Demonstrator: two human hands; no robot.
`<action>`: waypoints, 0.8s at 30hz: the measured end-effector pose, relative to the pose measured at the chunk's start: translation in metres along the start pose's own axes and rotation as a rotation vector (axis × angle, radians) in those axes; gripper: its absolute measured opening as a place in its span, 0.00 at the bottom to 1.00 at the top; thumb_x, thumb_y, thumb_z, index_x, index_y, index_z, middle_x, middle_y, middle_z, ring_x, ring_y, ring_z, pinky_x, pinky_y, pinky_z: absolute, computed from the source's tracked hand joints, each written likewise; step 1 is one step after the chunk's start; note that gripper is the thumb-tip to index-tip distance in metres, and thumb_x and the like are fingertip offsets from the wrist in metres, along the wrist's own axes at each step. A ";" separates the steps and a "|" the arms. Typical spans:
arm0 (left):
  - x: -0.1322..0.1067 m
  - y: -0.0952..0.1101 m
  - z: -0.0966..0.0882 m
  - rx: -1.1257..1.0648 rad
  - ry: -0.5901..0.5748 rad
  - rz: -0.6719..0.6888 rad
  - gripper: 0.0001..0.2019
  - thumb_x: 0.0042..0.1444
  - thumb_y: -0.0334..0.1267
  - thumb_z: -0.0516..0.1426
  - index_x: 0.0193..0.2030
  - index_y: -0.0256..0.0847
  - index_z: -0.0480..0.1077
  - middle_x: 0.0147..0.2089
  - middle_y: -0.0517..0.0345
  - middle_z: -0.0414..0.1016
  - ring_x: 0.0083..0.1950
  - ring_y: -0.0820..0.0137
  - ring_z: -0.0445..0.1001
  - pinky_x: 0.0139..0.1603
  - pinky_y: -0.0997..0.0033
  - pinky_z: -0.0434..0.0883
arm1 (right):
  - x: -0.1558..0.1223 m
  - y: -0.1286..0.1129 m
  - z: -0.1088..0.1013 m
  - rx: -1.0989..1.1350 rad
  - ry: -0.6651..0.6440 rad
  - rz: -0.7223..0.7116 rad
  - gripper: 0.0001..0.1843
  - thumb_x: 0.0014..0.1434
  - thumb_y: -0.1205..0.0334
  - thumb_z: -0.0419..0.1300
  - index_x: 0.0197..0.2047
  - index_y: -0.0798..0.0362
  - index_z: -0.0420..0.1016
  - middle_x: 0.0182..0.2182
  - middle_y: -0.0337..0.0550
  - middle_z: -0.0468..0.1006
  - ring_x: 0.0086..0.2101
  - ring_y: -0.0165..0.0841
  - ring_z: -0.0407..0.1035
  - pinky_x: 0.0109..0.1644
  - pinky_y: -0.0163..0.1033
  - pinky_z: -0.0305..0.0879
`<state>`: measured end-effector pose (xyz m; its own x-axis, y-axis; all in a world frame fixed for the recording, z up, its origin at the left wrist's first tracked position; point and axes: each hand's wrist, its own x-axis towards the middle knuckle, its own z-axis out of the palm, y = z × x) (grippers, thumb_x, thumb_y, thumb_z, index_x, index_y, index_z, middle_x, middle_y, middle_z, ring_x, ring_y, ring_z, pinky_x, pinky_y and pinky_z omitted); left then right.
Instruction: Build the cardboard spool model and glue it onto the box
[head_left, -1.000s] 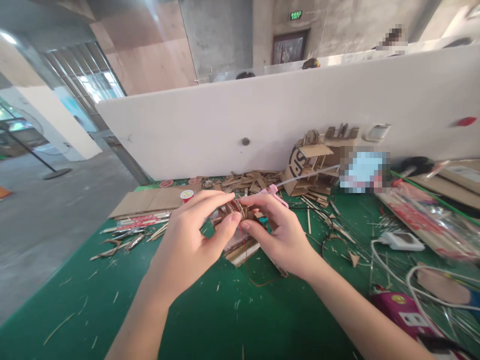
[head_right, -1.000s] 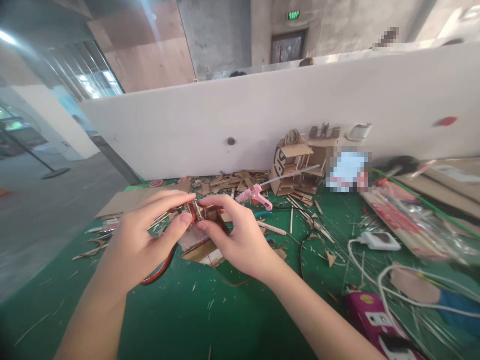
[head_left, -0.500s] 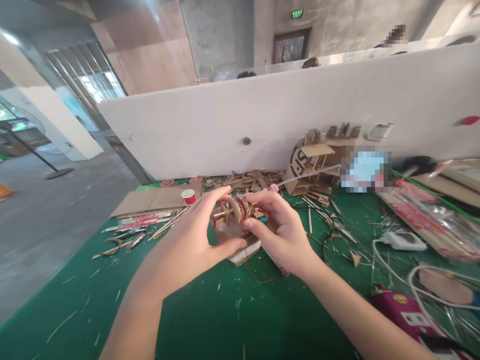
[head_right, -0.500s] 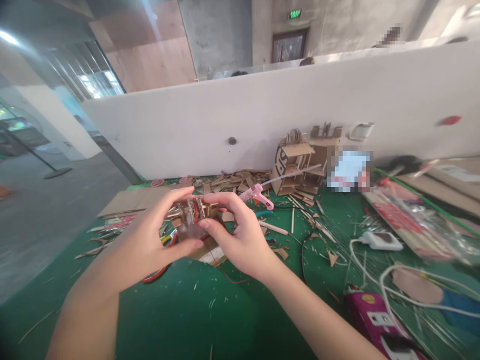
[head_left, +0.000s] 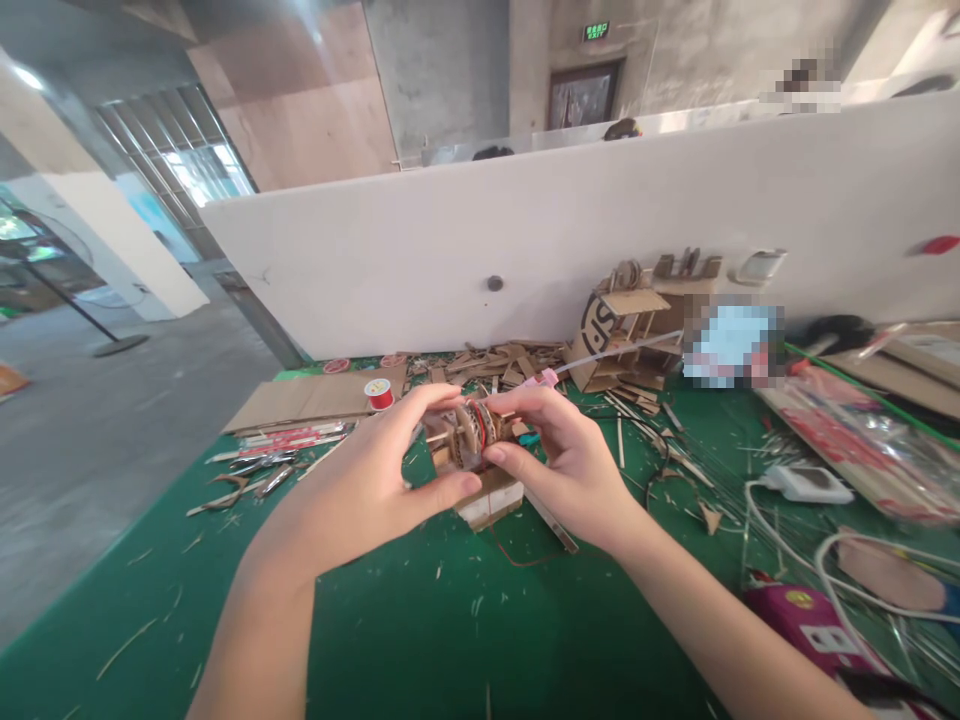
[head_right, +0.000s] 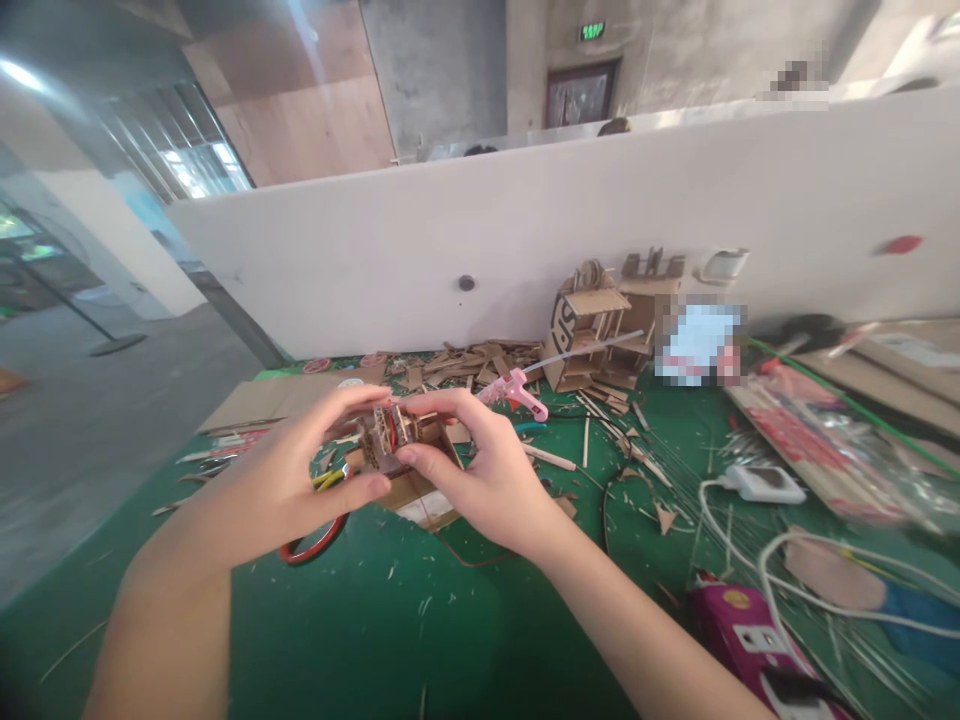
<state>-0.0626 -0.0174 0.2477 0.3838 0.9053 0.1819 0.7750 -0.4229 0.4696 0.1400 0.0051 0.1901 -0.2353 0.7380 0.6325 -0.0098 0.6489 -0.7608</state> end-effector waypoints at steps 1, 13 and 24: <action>0.000 0.000 0.000 -0.035 0.003 0.010 0.26 0.57 0.54 0.57 0.61 0.56 0.57 0.62 0.58 0.67 0.61 0.58 0.69 0.55 0.58 0.73 | 0.000 0.000 0.001 -0.007 0.007 -0.006 0.14 0.59 0.65 0.63 0.48 0.44 0.71 0.43 0.38 0.77 0.46 0.31 0.71 0.48 0.38 0.70; 0.007 0.001 0.006 -0.146 0.128 -0.005 0.10 0.59 0.47 0.57 0.46 0.51 0.67 0.49 0.62 0.74 0.52 0.65 0.74 0.54 0.58 0.73 | 0.002 0.001 -0.012 -0.158 -0.101 -0.065 0.17 0.60 0.65 0.61 0.53 0.48 0.70 0.50 0.43 0.77 0.48 0.36 0.71 0.51 0.42 0.70; 0.013 -0.002 0.013 -0.189 0.161 0.011 0.15 0.60 0.47 0.57 0.52 0.51 0.65 0.50 0.59 0.76 0.51 0.65 0.75 0.49 0.64 0.74 | 0.010 0.007 -0.030 -0.297 -0.133 0.028 0.15 0.62 0.67 0.56 0.51 0.46 0.75 0.45 0.39 0.80 0.44 0.35 0.74 0.50 0.44 0.69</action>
<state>-0.0520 -0.0056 0.2377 0.2949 0.9018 0.3160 0.6578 -0.4315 0.6174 0.1664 0.0224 0.1953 -0.3565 0.7381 0.5729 0.2777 0.6692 -0.6893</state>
